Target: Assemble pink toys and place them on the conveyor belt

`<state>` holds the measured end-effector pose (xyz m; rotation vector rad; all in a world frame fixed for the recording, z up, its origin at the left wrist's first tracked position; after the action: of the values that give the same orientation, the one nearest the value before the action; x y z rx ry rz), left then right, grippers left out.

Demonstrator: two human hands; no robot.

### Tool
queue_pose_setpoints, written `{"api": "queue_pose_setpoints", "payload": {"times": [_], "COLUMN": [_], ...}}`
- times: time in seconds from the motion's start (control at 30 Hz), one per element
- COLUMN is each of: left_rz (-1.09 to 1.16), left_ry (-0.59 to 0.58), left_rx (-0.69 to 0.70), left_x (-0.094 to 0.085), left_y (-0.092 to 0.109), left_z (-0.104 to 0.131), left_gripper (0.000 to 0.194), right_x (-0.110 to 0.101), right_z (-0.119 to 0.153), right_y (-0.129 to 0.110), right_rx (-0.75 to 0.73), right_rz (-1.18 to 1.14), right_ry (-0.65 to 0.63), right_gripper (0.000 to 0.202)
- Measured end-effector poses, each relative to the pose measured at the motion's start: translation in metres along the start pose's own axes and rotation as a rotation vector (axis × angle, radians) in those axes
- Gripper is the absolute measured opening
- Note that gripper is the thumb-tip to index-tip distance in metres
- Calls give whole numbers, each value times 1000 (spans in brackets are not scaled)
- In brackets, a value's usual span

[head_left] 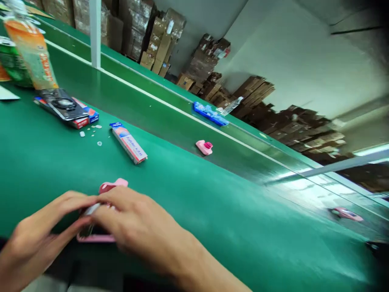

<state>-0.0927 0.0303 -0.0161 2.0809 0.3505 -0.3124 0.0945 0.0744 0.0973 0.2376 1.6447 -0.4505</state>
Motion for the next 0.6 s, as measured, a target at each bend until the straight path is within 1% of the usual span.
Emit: {"api": "queue_pose_setpoints", "payload": {"times": [0.03, 0.1, 0.23, 0.33, 0.5, 0.53, 0.6], "left_rz": [7, 32, 88, 119, 158, 165, 141], "left_ry": [-46, -73, -81, -79, -85, -88, -83], "left_rx": [-2, 11, 40, 10, -66, -74, -70], "left_x": [-1, 0, 6, 11, 13, 13, 13], "left_y": [6, 17, 31, 33, 30, 30, 32], "left_z": [-4, -12, -20, -18, -12, -11, -10], "left_gripper": [29, 26, 18, 19, 29, 34, 55], "right_x": [0, -3, -9, -8, 0, 2, 5], "right_z": [0, 1, 6, 9, 12, 12, 14], "right_y": [1, 5, 6, 5, 8, 10, 13], "right_rx": [27, 67, 104, 124, 129, 132, 121], "right_rz": [-22, -83, -213, -238, -238, -235, -227], "right_ry": [-35, -55, -4, 19, 92, 109, 158], "right_gripper": [18, 14, 13, 14, 16, 16, 16]}}
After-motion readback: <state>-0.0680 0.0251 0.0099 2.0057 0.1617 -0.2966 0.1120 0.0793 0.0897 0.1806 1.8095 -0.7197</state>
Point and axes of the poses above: each hand's wrist, its own z-axis away from the middle knuckle, its own x-axis out of the palm, y = z × x, the point moved 2 cm from there along -z, towards the middle knuckle, and after that the axes turned 7 degrees about z, right-handed, at the moved point
